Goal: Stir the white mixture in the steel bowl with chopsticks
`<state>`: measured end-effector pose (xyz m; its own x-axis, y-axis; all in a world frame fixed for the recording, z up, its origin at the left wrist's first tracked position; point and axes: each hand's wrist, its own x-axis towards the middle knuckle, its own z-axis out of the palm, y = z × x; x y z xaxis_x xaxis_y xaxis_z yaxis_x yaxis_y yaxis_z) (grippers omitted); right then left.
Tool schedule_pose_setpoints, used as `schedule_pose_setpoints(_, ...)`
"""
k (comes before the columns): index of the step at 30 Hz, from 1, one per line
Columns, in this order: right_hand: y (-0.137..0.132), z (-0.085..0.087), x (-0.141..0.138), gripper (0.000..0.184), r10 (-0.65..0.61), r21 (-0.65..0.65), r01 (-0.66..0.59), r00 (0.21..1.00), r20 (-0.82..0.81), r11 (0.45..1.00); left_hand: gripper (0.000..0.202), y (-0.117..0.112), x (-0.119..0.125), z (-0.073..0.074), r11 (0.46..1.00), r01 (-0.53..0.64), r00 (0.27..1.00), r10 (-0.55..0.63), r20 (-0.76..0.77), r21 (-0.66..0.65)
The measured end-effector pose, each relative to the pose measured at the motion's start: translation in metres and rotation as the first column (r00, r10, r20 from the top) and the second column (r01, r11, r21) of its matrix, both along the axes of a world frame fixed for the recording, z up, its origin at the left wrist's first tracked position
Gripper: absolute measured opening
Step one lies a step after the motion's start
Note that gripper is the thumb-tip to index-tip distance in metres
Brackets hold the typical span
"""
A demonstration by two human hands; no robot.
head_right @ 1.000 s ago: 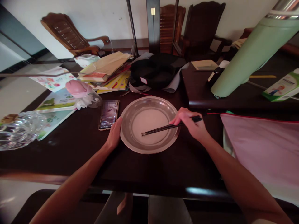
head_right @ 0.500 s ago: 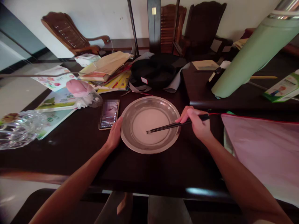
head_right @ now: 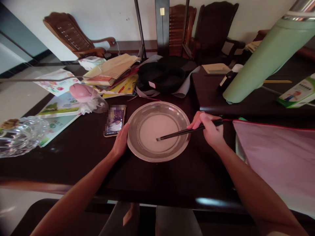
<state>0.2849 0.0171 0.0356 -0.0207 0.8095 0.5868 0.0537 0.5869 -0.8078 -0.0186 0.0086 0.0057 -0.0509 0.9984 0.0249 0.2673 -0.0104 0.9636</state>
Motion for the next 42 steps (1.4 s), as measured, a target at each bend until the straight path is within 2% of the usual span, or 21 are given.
schedule_pose_setpoints(4, -0.005, 0.001, -0.008, 0.033, 0.119, -0.072, -0.103, 0.955, 0.271, 0.992, 0.049, 0.0, 0.0, -0.001, 1.0, -0.01, 1.0, 0.01, -0.009, 0.011)
schedule_pose_setpoints(7, -0.007, 0.003, -0.01, 0.026, 0.062, -0.066, -0.04, 0.925, 0.376, 0.997, 0.049, 0.0, 0.0, 0.0, 1.0, -0.009, 0.999, 0.009, -0.031, 0.015)
schedule_pose_setpoints(9, -0.005, 0.004, -0.007, 0.028, -0.035, -0.046, 0.053, 0.948, 0.317, 0.998, 0.049, 0.0, 0.001, 0.002, 1.0, -0.012, 0.999, 0.012, -0.041, 0.009)
schedule_pose_setpoints(12, -0.001, 0.003, 0.0, 0.036, -0.145, -0.027, 0.149, 0.983, 0.109, 0.989, 0.05, 0.0, 0.001, 0.002, 1.0, -0.009, 0.999, 0.009, -0.03, 0.0)
schedule_pose_setpoints(15, 0.0, 0.002, 0.002, 0.04, -0.047, 0.003, 0.047, 0.999, -0.015, 0.999, 0.051, 0.0, 0.0, 0.001, 1.0, 0.007, 1.0, -0.007, 0.003, -0.008)
schedule_pose_setpoints(17, -0.001, 0.001, -0.001, 0.04, 0.045, -0.01, -0.045, 0.998, 0.044, 0.999, 0.051, 0.0, 0.0, 0.0, 1.0, 0.01, 1.0, -0.01, 0.017, -0.009)
schedule_pose_setpoints(19, -0.004, 0.002, -0.005, 0.036, 0.108, -0.057, -0.099, 0.977, 0.185, 0.993, 0.051, 0.0, -0.001, 0.0, 1.0, 0.01, 1.0, -0.01, 0.012, -0.006)
schedule_pose_setpoints(22, -0.007, 0.003, -0.009, 0.028, 0.118, -0.092, -0.092, 0.93, 0.347, 0.992, 0.05, 0.0, -0.001, 0.0, 1.0, 0.009, 1.0, -0.009, 0.001, -0.005)
schedule_pose_setpoints(25, -0.005, 0.004, -0.005, 0.028, 0.002, -0.061, 0.018, 0.948, 0.318, 0.998, 0.05, 0.0, 0.0, 0.0, 1.0, 0.016, 1.0, -0.016, 0.0, -0.005)
schedule_pose_setpoints(28, -0.001, 0.004, 0.002, 0.035, -0.121, -0.038, 0.128, 0.982, 0.143, 0.991, 0.05, 0.0, 0.0, 0.0, 1.0, 0.012, 1.0, -0.012, 0.002, 0.0)
schedule_pose_setpoints(31, 0.001, 0.003, 0.004, 0.041, -0.065, -0.026, 0.066, 0.998, 0.007, 0.997, 0.049, 0.0, 0.0, 0.001, 1.0, 0.003, 1.0, -0.003, -0.006, -0.004)
schedule_pose_setpoints(33, -0.001, 0.003, 0.001, 0.04, 0.032, -0.036, -0.03, 0.998, 0.054, 0.999, 0.049, 0.0, 0.0, 0.001, 1.0, 0.003, 1.0, -0.003, -0.008, -0.008)
schedule_pose_setpoints(36, -0.005, 0.005, -0.007, 0.033, 0.125, -0.094, -0.104, 0.959, 0.255, 0.99, 0.049, 0.0, 0.0, 0.001, 1.0, 0.004, 1.0, -0.004, 0.0, -0.01)
schedule_pose_setpoints(39, -0.007, 0.006, -0.01, 0.028, 0.084, -0.109, -0.048, 0.928, 0.362, 0.993, 0.049, 0.0, 0.0, 0.0, 1.0, 0.007, 1.0, -0.007, 0.001, -0.006)
schedule_pose_setpoints(42, -0.005, 0.007, -0.005, 0.03, -0.043, -0.08, 0.071, 0.95, 0.308, 0.994, 0.049, 0.0, 0.0, 0.001, 1.0, 0.012, 1.0, -0.012, -0.003, 0.001)
